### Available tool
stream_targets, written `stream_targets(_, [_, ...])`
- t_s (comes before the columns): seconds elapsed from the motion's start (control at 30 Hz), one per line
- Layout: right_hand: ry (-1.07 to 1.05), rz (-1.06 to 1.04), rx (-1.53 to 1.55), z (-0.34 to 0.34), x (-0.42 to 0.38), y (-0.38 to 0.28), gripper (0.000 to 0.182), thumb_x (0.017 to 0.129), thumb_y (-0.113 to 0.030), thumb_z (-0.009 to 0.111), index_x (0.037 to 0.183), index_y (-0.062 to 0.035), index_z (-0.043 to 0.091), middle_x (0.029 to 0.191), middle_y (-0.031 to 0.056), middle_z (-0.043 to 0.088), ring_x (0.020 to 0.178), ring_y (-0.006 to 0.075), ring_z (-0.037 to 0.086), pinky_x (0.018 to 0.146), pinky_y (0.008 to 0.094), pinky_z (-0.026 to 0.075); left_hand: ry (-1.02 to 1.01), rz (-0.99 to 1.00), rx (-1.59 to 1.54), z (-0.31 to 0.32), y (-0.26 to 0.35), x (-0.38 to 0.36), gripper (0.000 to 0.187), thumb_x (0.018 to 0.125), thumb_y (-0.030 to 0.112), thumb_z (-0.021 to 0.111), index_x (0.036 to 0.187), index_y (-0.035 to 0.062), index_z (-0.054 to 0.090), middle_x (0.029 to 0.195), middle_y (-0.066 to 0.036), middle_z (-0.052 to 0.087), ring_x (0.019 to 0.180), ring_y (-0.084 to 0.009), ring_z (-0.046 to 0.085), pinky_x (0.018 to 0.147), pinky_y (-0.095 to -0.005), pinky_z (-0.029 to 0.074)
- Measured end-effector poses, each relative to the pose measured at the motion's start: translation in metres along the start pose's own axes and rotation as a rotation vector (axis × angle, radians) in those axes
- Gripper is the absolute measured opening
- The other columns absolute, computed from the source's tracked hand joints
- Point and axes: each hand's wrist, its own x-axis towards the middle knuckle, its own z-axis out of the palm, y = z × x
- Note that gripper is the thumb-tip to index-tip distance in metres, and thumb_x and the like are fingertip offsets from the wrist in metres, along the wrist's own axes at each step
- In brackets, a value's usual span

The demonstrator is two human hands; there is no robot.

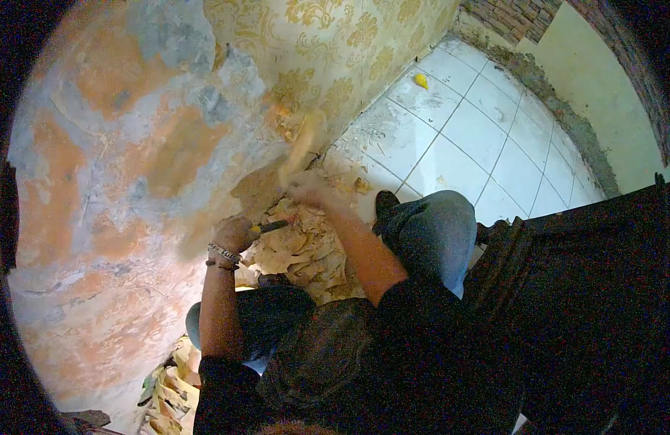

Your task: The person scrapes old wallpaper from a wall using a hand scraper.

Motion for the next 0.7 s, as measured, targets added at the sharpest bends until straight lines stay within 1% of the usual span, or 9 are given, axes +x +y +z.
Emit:
stream_targets(0.07, [-0.158, -0.283, -0.019, 0.025, -0.016, -0.054, 0.027, 0.079, -0.029, 0.055, 0.085, -0.0045, 0.065, 0.079, 0.0164, 0.066, 0.076, 0.0315, 0.066, 0.068, 0.0412, 0.051, -0.046, 0.003, 0.001, 0.013, -0.009, -0.002, 0.027, 0.078, 0.033, 0.063, 0.09, 0.0103, 0.072, 0.094, -0.013, 0.07, 0.091, -0.0291, 0.067, 0.078, -0.0417, 0.053])
stream_targets(0.1, [-0.244, -0.454, 0.057, 0.027, -0.025, -0.09, 0.026, 0.079, -0.029, 0.055, 0.084, -0.0049, 0.065, 0.077, 0.0152, 0.066, 0.074, 0.03, 0.066, 0.066, 0.0405, 0.051, 0.037, -0.014, -0.08, 0.032, -0.023, -0.003, 0.028, 0.079, 0.033, 0.063, 0.09, 0.0102, 0.072, 0.095, -0.014, 0.07, 0.091, -0.0297, 0.067, 0.078, -0.0419, 0.053])
stream_targets(0.13, [-0.234, -0.455, 0.056, 0.03, -0.022, -0.1, 0.026, 0.079, -0.029, 0.055, 0.084, -0.0049, 0.065, 0.077, 0.0152, 0.066, 0.074, 0.03, 0.066, 0.066, 0.0405, 0.051, 0.13, -0.031, -0.157, 0.04, -0.031, -0.003, 0.028, 0.079, 0.034, 0.062, 0.091, 0.0101, 0.072, 0.095, -0.015, 0.07, 0.091, -0.0304, 0.067, 0.079, -0.0421, 0.053])
stream_targets(0.2, [-0.191, -0.377, 0.189, 0.034, -0.02, -0.113, 0.024, 0.079, -0.029, 0.056, 0.085, -0.008, 0.066, 0.079, 0.0158, 0.066, 0.072, 0.0316, 0.065, 0.066, 0.0418, 0.05, 0.039, -0.091, -0.184, 0.003, -0.025, -0.023, 0.031, 0.078, 0.037, 0.063, 0.09, 0.0104, 0.073, 0.094, -0.015, 0.07, 0.09, -0.0314, 0.067, 0.079, -0.0425, 0.052])
stream_targets(0.27, [-0.185, -0.198, 0.074, 0.017, -0.013, -0.091, 0.027, 0.08, -0.03, 0.056, 0.089, -0.0071, 0.067, 0.081, 0.0177, 0.066, 0.075, 0.0322, 0.065, 0.067, 0.0421, 0.05, -0.088, -0.083, -0.062, -0.005, -0.029, -0.033, 0.034, 0.076, 0.042, 0.064, 0.087, 0.0114, 0.073, 0.094, -0.014, 0.07, 0.09, -0.0307, 0.067, 0.078, -0.0423, 0.052])
stream_targets(0.3, [-0.202, -0.132, 0.03, 0.019, -0.008, -0.066, 0.029, 0.081, -0.03, 0.055, 0.089, -0.0059, 0.068, 0.082, 0.0185, 0.067, 0.076, 0.033, 0.065, 0.068, 0.0423, 0.05, -0.031, -0.034, -0.031, 0.018, -0.046, -0.032, 0.035, 0.076, 0.044, 0.063, 0.085, 0.0116, 0.073, 0.094, -0.014, 0.07, 0.091, -0.0305, 0.067, 0.079, -0.0424, 0.052])
stream_targets(0.43, [-0.242, 0.004, -0.136, 0.027, -0.046, 0.014, 0.032, 0.083, -0.03, 0.055, 0.095, -0.0038, 0.068, 0.092, 0.022, 0.067, 0.082, 0.0331, 0.065, 0.071, 0.0423, 0.05, 0.014, -0.078, -0.063, 0.012, -0.058, -0.046, 0.038, 0.079, 0.044, 0.063, 0.084, 0.0077, 0.072, 0.092, -0.015, 0.07, 0.091, -0.0336, 0.065, 0.081, -0.0445, 0.05])
stream_targets(0.6, [-0.336, 0.281, -0.273, 0.069, -0.117, 0.082, 0.032, 0.084, -0.031, 0.055, 0.096, -0.0038, 0.068, 0.094, 0.0223, 0.066, 0.084, 0.0339, 0.065, 0.072, 0.0432, 0.05, 0.07, -0.118, -0.084, -0.025, -0.044, -0.06, 0.035, 0.081, 0.043, 0.064, 0.088, 0.0101, 0.073, 0.093, -0.014, 0.07, 0.089, -0.034, 0.066, 0.079, -0.0443, 0.05])
stream_targets(0.7, [-0.395, 0.469, -0.354, 0.086, -0.096, 0.11, 0.033, 0.084, -0.031, 0.055, 0.097, -0.0038, 0.068, 0.096, 0.0225, 0.066, 0.085, 0.0344, 0.065, 0.072, 0.0438, 0.05, 0.034, -0.131, -0.107, -0.034, -0.038, -0.056, 0.035, 0.083, 0.043, 0.063, 0.091, 0.0107, 0.073, 0.094, -0.013, 0.07, 0.089, -0.0329, 0.066, 0.079, -0.0439, 0.051])
